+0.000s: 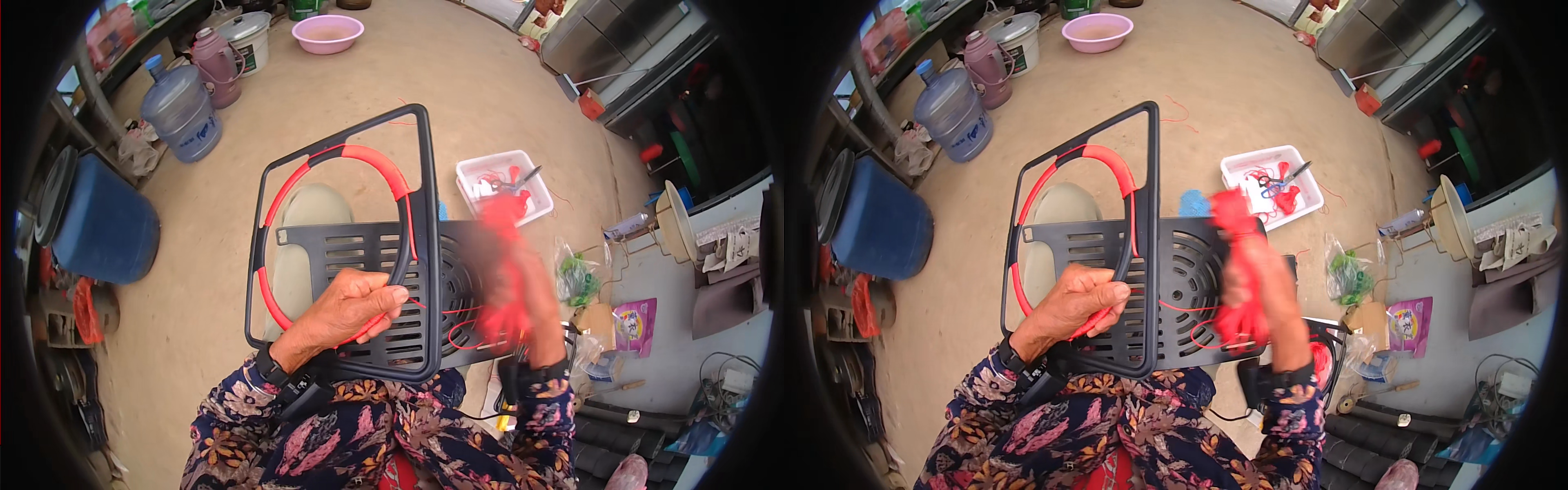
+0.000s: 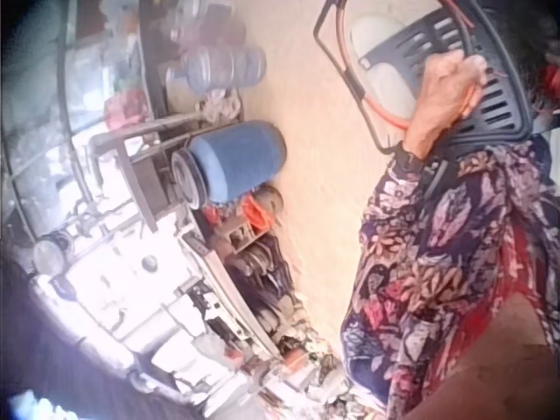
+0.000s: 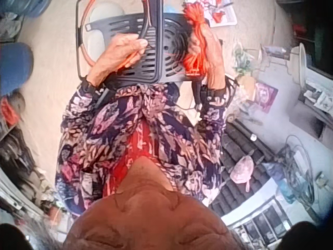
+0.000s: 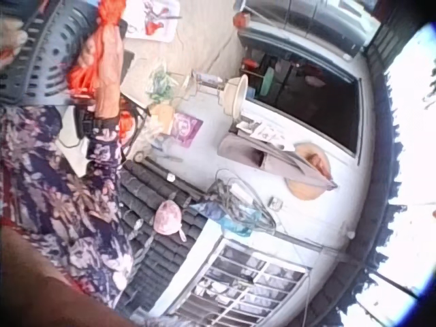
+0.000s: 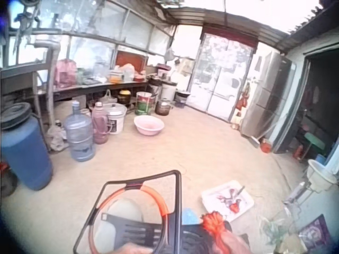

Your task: Wrapping a red plastic cord or rope around the frame of a piece of furniture, such as a stool.

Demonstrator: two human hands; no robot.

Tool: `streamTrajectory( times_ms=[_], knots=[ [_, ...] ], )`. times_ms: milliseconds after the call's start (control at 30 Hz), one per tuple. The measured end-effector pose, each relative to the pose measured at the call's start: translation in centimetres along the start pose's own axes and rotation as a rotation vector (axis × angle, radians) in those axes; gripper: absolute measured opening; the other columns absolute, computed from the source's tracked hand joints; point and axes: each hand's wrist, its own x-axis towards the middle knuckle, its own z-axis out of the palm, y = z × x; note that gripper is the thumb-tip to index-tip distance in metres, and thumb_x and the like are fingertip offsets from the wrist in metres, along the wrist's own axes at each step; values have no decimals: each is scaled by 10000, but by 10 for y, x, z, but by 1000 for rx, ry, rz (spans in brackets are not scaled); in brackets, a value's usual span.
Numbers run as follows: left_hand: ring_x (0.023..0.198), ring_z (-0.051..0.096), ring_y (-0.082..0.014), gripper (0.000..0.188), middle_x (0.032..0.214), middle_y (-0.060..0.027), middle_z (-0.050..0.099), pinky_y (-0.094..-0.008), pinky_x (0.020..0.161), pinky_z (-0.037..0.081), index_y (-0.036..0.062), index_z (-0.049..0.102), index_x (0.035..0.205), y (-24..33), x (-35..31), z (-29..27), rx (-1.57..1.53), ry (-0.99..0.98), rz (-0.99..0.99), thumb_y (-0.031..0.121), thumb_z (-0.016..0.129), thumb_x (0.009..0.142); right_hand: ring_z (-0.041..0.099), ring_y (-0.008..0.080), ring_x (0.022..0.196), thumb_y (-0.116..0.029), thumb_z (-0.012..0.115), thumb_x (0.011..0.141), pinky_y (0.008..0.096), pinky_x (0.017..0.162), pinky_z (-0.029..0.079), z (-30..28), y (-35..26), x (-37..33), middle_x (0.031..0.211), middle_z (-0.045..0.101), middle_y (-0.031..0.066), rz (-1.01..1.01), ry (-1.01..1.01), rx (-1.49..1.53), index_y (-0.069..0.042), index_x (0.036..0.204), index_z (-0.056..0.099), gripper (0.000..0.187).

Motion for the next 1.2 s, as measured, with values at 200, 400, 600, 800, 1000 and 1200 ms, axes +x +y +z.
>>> streamTrajectory(
  times_ms=[200, 400, 600, 800, 1000, 1200],
  knots=[
    [421, 426, -58, 383, 523, 3, 471, -218, 387, 294, 41, 574, 769, -9, 4, 3, -22, -96, -52, 353, 543, 988, 583, 155, 591, -313, 485, 999, 291, 489, 484, 77, 58, 44, 760, 607, 64, 32, -135, -192, -50, 1146, 527, 304],
    [454, 476, -70, 361, 562, -14, 512, -221, 401, 332, 34, 574, 765, -24, 13, -1, -10, -112, -63, 309, 539, 995, 619, 168, 962, -249, 506, 996, 303, 843, 516, 71, 70, 32, 1127, 632, 88, -131, -40, -444, -1, 1296, 525, 389],
    [411, 459, -85, 371, 512, -24, 500, -251, 379, 327, 15, 573, 724, -43, 29, 3, 26, -74, -83, 281, 540, 980, 601, 145, 960, -168, 543, 984, 263, 858, 464, 43, 66, 25, 1094, 634, 63, -251, 255, -88, -1, 1162, 600, 251],
    [359, 473, -122, 367, 473, -63, 506, -281, 339, 337, -21, 580, 714, -45, 31, 4, 111, -10, -85, 243, 530, 964, 506, 327, 1147, -146, 711, 791, 428, 973, 395, 88, 24, 25, 1208, 568, 170, -885, 230, -1370, 2, 900, 663, 190],
    [397, 521, -132, 325, 492, -59, 535, -269, 362, 388, -15, 592, 727, -41, 31, 6, 145, 18, -120, 189, 517, 968, 472, 356, 1191, -182, 755, 740, 456, 1016, 345, 102, 33, 55, 1289, 535, 173, -853, 1, -1725, -7, 893, 659, 251],
    [356, 509, -137, 312, 488, -66, 532, -261, 318, 364, -10, 584, 742, -41, 27, 6, 66, 42, -107, 205, 540, 963, 599, 260, 1010, -164, 673, 857, 401, 919, 447, 111, 31, 51, 1120, 631, 129, -684, -162, -876, 1, 1092, 579, 302]
  ],
)
